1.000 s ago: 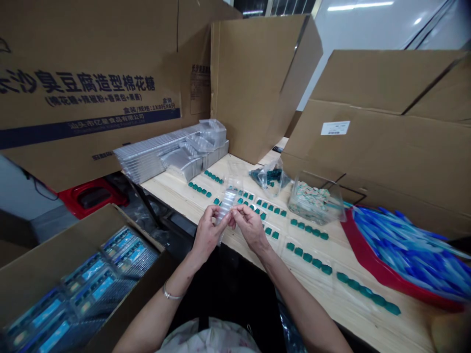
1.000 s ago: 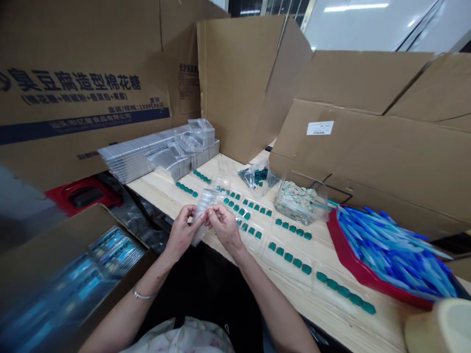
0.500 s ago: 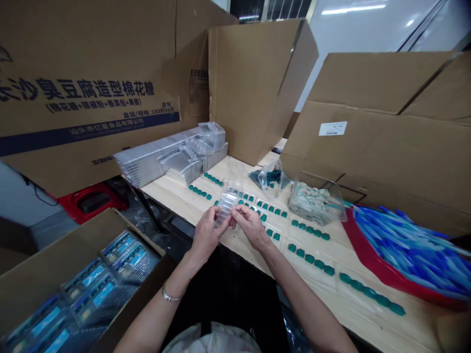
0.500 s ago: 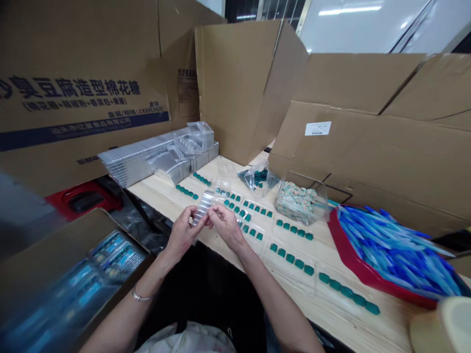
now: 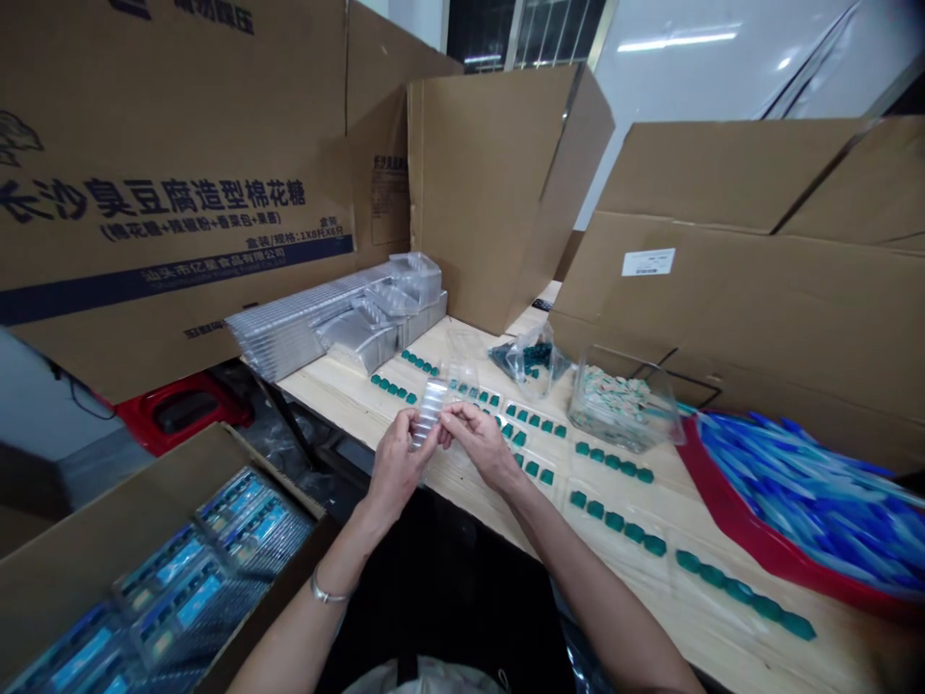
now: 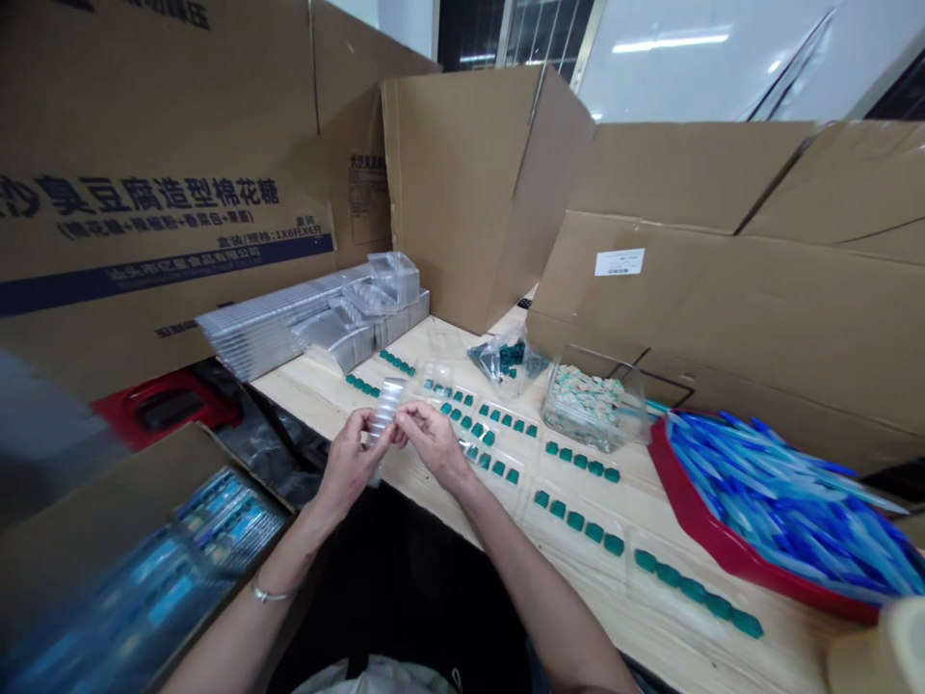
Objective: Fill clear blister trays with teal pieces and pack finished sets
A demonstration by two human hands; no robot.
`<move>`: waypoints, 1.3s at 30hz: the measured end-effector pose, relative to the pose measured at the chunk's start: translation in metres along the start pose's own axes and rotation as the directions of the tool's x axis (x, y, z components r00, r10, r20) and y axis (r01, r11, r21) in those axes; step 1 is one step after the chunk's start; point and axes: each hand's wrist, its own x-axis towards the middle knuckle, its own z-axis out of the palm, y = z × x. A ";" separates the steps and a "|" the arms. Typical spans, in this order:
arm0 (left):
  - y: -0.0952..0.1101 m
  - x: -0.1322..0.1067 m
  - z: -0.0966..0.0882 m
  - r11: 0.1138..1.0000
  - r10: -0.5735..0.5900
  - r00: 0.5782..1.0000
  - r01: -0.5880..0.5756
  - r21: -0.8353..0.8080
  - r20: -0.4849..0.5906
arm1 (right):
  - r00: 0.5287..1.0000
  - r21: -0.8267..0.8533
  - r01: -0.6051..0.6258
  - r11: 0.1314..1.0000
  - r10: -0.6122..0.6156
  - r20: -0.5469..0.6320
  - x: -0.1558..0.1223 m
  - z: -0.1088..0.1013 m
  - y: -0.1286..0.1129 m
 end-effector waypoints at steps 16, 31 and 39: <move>-0.003 0.007 -0.003 0.999 0.017 1.000 -0.018 0.040 0.009 | 0.980 -0.040 -0.014 0.999 0.006 -0.200 0.003 0.011 0.012; -0.017 0.020 -0.024 0.943 -0.195 0.980 0.174 -0.284 -0.046 | 0.872 -0.145 0.012 0.989 -0.081 -0.483 0.086 -0.105 -0.004; -0.001 0.015 -0.009 0.983 -0.097 0.994 0.102 -0.151 0.040 | 0.998 -0.016 -0.057 0.998 0.057 0.024 0.027 -0.010 0.003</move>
